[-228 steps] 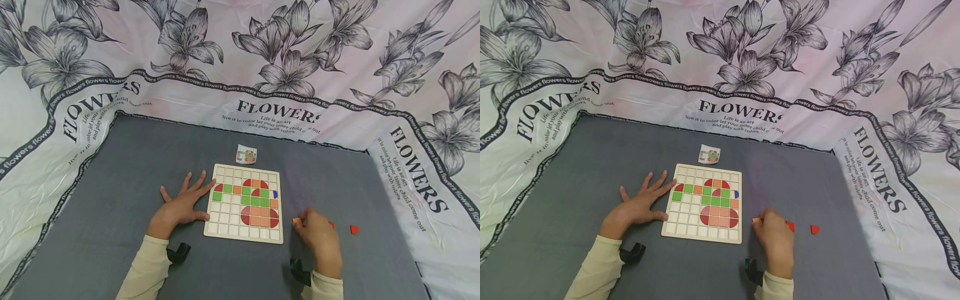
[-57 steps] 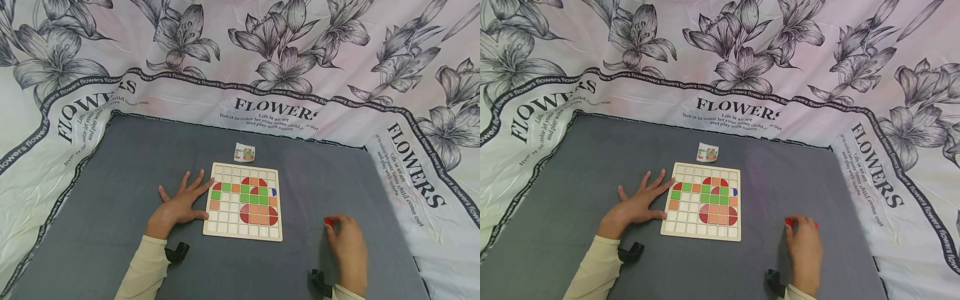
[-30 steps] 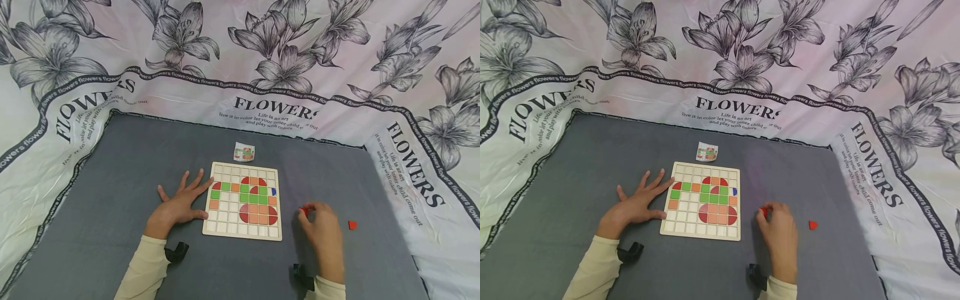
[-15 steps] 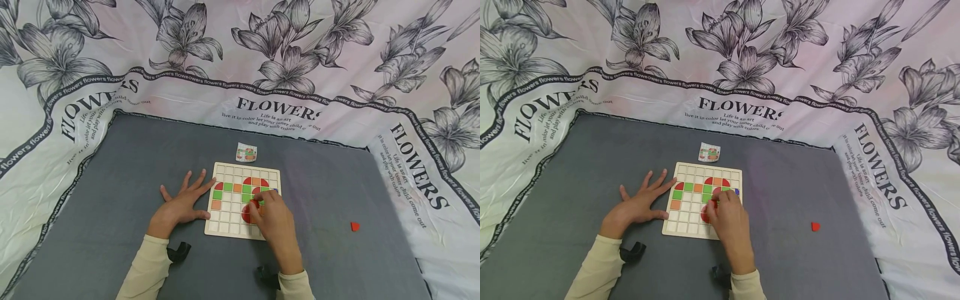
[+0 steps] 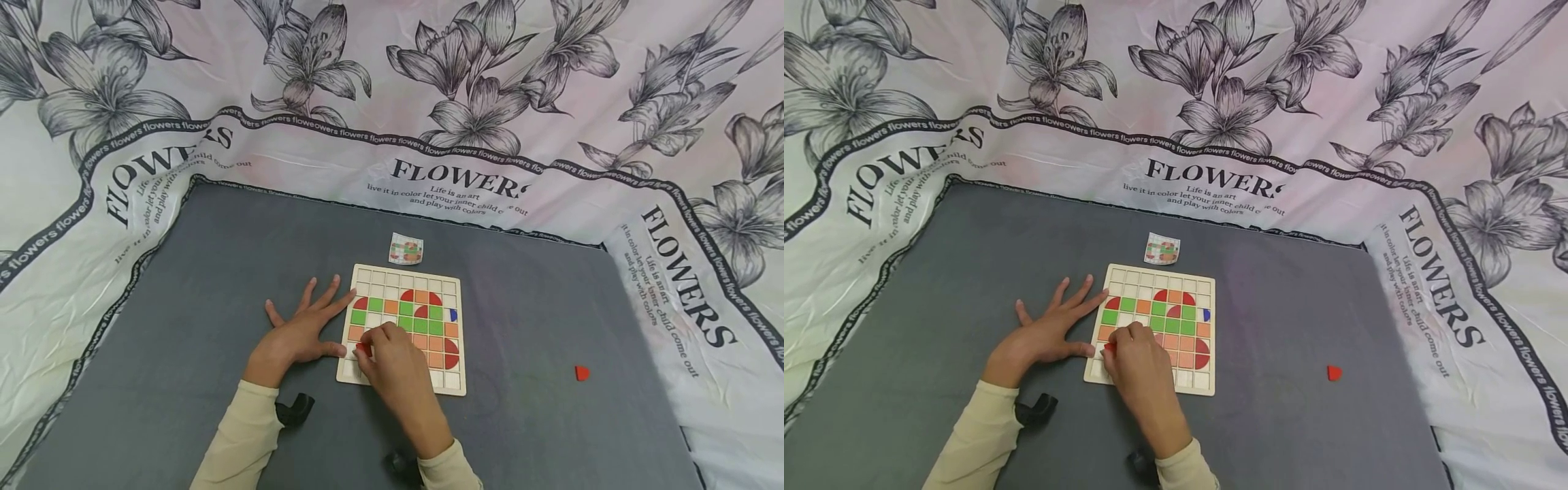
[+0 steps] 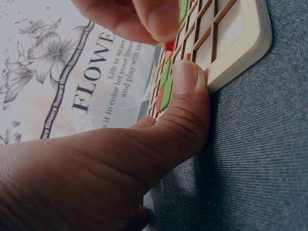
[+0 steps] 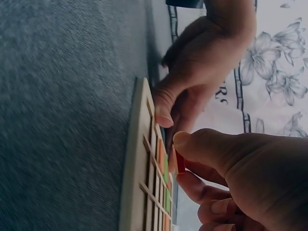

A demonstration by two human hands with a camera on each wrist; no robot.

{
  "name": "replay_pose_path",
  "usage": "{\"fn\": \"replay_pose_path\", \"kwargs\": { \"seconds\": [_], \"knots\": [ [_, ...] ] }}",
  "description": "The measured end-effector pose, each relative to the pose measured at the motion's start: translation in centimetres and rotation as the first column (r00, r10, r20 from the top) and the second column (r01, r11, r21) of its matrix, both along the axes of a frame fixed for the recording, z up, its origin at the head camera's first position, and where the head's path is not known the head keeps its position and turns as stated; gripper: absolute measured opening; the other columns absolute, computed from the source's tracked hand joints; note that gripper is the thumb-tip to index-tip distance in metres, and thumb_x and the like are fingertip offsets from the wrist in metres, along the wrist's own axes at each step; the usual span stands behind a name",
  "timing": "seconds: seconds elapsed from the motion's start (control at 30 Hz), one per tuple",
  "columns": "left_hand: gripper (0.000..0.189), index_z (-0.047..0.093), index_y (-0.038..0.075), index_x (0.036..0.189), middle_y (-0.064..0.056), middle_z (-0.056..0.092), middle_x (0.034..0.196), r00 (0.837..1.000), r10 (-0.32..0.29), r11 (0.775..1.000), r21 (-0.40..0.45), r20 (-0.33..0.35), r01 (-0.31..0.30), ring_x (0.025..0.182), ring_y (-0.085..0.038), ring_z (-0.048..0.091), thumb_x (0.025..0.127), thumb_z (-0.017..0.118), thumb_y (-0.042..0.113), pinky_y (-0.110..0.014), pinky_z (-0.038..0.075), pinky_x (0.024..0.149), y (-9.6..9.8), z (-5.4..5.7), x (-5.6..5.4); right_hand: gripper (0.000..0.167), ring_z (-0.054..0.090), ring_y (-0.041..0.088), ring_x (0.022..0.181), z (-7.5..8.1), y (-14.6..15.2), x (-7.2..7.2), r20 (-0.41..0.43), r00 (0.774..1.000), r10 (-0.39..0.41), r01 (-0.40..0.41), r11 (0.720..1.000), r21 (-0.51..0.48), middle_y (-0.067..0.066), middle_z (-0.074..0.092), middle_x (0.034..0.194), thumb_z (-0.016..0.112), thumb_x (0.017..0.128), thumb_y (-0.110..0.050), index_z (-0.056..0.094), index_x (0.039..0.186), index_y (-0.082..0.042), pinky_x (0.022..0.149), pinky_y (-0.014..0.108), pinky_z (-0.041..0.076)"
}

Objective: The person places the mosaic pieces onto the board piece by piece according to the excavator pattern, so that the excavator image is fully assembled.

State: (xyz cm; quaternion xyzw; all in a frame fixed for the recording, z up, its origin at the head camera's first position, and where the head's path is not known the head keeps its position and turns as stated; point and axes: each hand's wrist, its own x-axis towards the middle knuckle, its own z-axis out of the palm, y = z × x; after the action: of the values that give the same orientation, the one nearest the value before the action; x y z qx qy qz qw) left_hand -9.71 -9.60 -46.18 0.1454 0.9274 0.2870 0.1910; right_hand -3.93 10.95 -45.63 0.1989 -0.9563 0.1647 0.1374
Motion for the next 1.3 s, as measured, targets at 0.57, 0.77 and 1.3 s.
{"fn": "replay_pose_path", "kwargs": {
  "seconds": [0.57,0.77,1.3],
  "knots": [
    [0.106,0.028,0.035,0.169,-0.001,0.007,0.179,1.000,0.002,1.000,0.012,-0.009,-0.002,0.163,-0.039,-0.009,0.082,0.088,0.042,-0.090,-0.023,0.099,-0.1,0.1,0.0,0.023,0.062,0.010,0.077,-0.6,-0.9,0.4,0.077,0.997,-0.012,0.007,0.997,0.071,-0.004,0.063,0.088,0.092,0.084,-0.034,0.078,0.094,-0.020,0.058,0.025,0.055],
    [0.105,0.027,0.034,0.169,-0.001,0.006,0.179,1.000,0.000,1.000,0.012,-0.002,0.000,0.163,-0.038,-0.010,0.083,0.088,0.041,-0.089,-0.023,0.100,-0.1,0.1,0.1,0.024,0.063,0.010,0.076,-0.9,-1.1,0.2,0.078,0.997,-0.018,0.014,0.999,0.049,-0.005,0.063,0.089,0.091,0.085,-0.034,0.075,0.096,-0.019,0.058,0.024,0.054],
    [0.105,0.029,0.034,0.169,-0.002,0.008,0.179,1.000,0.009,1.000,0.009,0.002,-0.009,0.163,-0.039,-0.009,0.083,0.089,0.039,-0.089,-0.023,0.101,0.1,0.2,0.1,0.020,0.063,0.012,0.077,-0.1,0.1,0.4,0.136,0.991,0.021,-0.022,1.000,0.001,-0.005,0.066,0.086,0.093,0.083,-0.025,0.081,0.097,-0.017,0.063,0.027,0.057]
  ]
}}
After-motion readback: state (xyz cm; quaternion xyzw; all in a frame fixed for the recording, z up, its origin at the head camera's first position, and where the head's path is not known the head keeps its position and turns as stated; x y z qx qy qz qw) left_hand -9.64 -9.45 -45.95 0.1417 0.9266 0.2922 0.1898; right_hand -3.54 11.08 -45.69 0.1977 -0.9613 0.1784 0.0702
